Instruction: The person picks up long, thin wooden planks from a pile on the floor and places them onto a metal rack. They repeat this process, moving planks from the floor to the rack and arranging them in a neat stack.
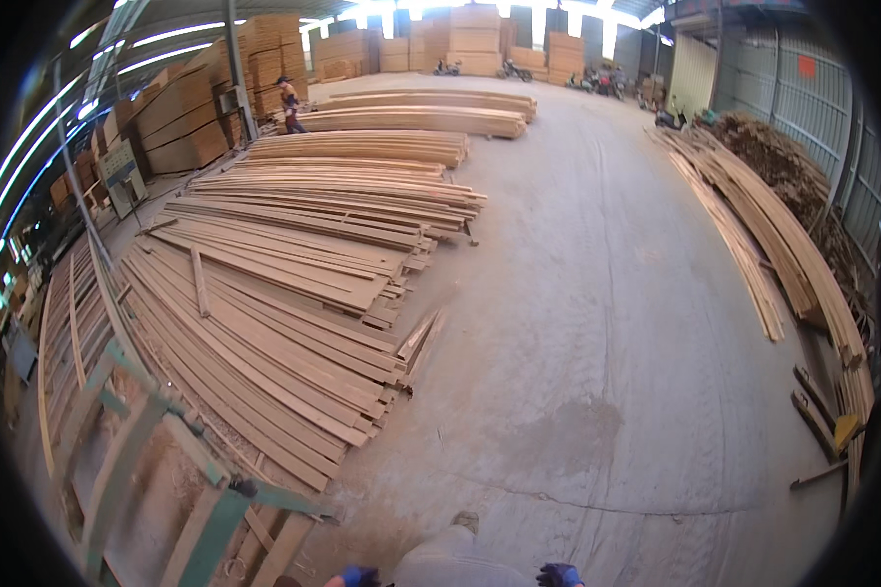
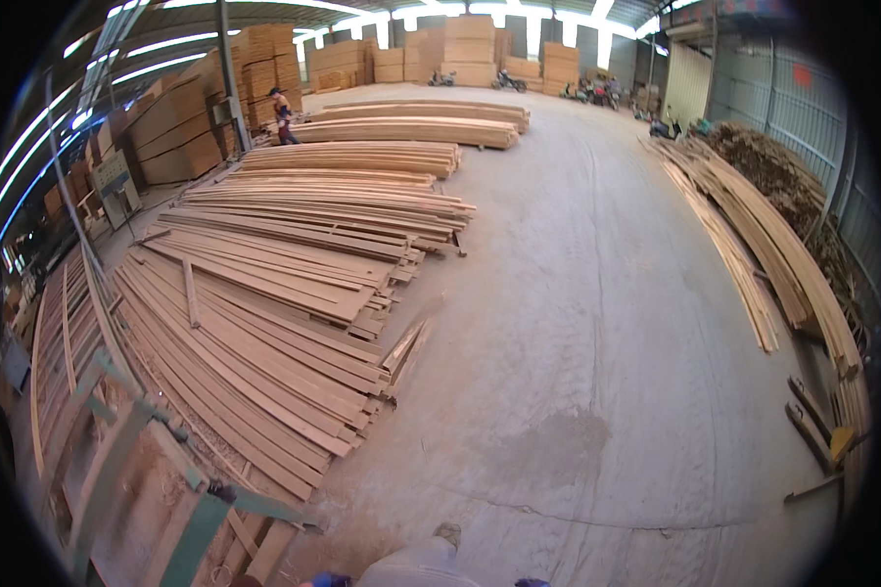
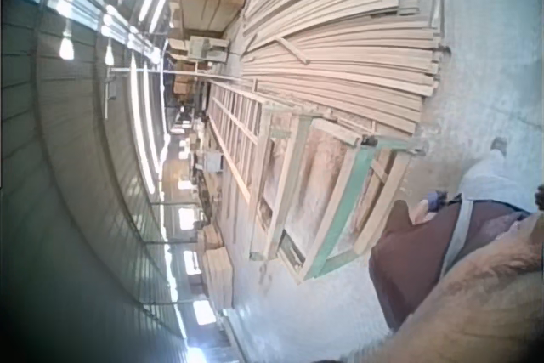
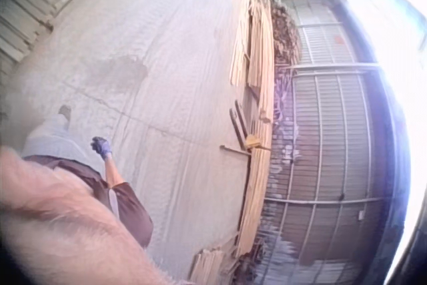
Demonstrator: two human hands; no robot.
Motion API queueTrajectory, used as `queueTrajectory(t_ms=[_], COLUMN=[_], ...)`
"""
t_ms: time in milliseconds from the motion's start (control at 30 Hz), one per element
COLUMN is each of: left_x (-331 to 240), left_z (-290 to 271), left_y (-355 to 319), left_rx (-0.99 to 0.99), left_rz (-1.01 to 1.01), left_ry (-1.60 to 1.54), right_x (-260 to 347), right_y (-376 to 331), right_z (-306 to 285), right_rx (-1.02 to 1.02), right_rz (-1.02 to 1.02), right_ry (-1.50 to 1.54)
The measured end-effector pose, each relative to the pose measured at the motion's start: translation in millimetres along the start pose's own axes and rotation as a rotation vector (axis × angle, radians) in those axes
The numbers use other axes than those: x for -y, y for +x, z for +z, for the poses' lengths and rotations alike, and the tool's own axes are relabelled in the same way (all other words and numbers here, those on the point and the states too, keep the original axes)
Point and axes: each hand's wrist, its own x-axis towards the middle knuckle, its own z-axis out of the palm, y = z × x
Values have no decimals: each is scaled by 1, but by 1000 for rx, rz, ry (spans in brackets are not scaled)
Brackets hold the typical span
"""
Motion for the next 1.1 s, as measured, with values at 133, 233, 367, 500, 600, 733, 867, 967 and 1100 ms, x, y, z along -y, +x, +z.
queueTrajectory(t_ms=[133,233,367,500,600,733,867,967,1100], left_x=[-222,-417,-558,-650,-669,-757,-937,-1060,-1277], left_z=[-49,-64,-73,-56,-23,-16,-75,-134,-275], left_y=[58,74,118,218,224,252,322,376,453], left_rx=[-60,-132,-127,138,-132,-204,-158,-141,10], left_rz=[66,274,294,119,470,156,107,46,339], left_ry=[-373,-269,-425,-584,-156,33,70,-171,-838], right_x=[60,111,209,276,472,683,780,807,864], right_y=[10,67,197,397,513,648,733,762,823], right_z=[-57,-113,-207,-355,-416,-478,-542,-560,-577], right_rx=[-122,-159,-107,-36,-35,-59,-93,-1,68], right_rz=[284,458,516,433,315,86,60,141,458], right_ry=[180,375,393,419,213,153,325,220,254])
